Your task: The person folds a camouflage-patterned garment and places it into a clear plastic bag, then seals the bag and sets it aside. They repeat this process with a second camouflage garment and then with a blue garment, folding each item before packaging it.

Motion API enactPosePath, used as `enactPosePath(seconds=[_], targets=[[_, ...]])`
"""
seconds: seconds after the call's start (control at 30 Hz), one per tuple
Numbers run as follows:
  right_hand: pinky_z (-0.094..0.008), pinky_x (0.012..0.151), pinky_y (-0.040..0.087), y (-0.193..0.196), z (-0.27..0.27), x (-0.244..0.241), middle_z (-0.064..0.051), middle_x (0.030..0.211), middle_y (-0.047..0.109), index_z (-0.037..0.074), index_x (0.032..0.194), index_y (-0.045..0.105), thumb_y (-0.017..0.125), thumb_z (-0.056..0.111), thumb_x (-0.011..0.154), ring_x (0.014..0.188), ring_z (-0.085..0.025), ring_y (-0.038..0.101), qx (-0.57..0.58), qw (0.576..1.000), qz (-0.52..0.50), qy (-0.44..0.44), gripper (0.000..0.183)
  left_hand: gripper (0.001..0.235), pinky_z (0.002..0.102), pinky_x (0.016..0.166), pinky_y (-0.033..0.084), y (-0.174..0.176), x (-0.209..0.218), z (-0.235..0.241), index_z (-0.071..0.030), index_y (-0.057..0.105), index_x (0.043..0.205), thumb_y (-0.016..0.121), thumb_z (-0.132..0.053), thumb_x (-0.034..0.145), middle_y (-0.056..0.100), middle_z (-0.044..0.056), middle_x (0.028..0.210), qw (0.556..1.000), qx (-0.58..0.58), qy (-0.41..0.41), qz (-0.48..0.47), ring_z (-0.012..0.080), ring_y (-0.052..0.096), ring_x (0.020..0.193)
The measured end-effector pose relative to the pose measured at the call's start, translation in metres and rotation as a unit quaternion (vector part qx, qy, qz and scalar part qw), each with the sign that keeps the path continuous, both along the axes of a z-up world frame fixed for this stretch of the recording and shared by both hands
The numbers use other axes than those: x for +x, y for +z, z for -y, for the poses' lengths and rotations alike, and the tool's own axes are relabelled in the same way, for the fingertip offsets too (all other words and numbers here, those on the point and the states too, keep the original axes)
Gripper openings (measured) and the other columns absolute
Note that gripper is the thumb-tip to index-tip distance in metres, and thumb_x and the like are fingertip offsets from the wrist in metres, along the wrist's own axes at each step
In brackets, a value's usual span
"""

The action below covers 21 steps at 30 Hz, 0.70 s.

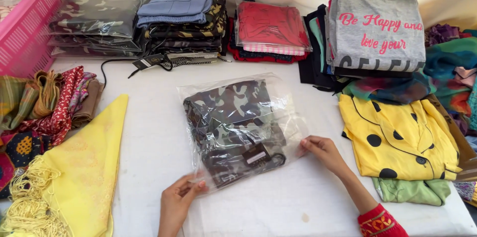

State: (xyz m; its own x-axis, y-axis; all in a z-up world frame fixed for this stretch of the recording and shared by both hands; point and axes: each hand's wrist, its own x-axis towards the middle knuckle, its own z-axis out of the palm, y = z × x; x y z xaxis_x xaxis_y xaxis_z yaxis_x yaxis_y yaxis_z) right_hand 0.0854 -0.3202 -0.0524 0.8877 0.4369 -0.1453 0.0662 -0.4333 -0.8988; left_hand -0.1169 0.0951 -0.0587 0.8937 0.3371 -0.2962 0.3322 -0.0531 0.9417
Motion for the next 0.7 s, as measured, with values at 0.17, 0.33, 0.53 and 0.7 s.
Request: enactPosePath(seconds=[0.17, 0.33, 0.53, 0.7], targets=[[-0.026, 0.069, 0.051, -0.001, -0.020, -0.006, -0.005, 0.066, 0.073, -0.002, 0.113, 0.071, 0.073, 0.025, 0.093, 0.065, -0.013, 0.071, 0.049, 0.992, -0.007, -0.118, 0.034, 0.100, 0.027, 0.081, 0.056, 0.028, 0.002, 0.020, -0.015, 0.026, 0.169, 0.083, -0.022, 0.087, 0.082, 0.012, 0.086, 0.994, 0.071, 0.070, -0.055, 0.0195, 0.081, 0.083], [-0.021, 0.063, 0.047, 0.030, -0.038, -0.022, -0.001, 0.053, 0.062, 0.007, 0.132, 0.065, 0.075, 0.017, 0.087, 0.055, -0.008, 0.064, 0.030, 0.986, 0.051, -0.159, 0.048, 0.048, 0.031, 0.100, 0.061, 0.009, -0.006, 0.065, -0.020, 0.056, 0.142, 0.070, -0.014, 0.097, 0.071, 0.002, 0.127, 0.752, 0.473, -0.089, 0.451, 0.0199, 0.075, 0.117], [-0.027, 0.059, 0.046, 0.038, -0.046, -0.031, -0.004, 0.058, 0.062, 0.012, 0.132, 0.068, 0.075, 0.017, 0.088, 0.057, -0.010, 0.062, -0.014, 0.979, 0.071, -0.193, 0.045, 0.082, 0.047, 0.105, 0.042, 0.027, 0.061, 0.091, -0.016, 0.032, 0.151, 0.062, -0.043, 0.080, 0.047, 0.018, 0.150, 0.684, 0.630, -0.214, 0.300, 0.0326, 0.048, 0.134], [-0.041, 0.092, 0.043, 0.032, -0.061, -0.044, -0.012, 0.112, 0.062, 0.016, 0.136, 0.060, 0.076, 0.023, 0.083, 0.100, -0.021, 0.059, -0.284, 0.838, 0.444, -0.138, 0.057, 0.079, 0.051, 0.110, 0.039, 0.034, 0.068, 0.088, -0.011, 0.024, 0.158, 0.057, -0.038, 0.092, 0.031, 0.024, 0.158, 0.654, 0.654, -0.331, 0.188, 0.0387, 0.039, 0.143]])
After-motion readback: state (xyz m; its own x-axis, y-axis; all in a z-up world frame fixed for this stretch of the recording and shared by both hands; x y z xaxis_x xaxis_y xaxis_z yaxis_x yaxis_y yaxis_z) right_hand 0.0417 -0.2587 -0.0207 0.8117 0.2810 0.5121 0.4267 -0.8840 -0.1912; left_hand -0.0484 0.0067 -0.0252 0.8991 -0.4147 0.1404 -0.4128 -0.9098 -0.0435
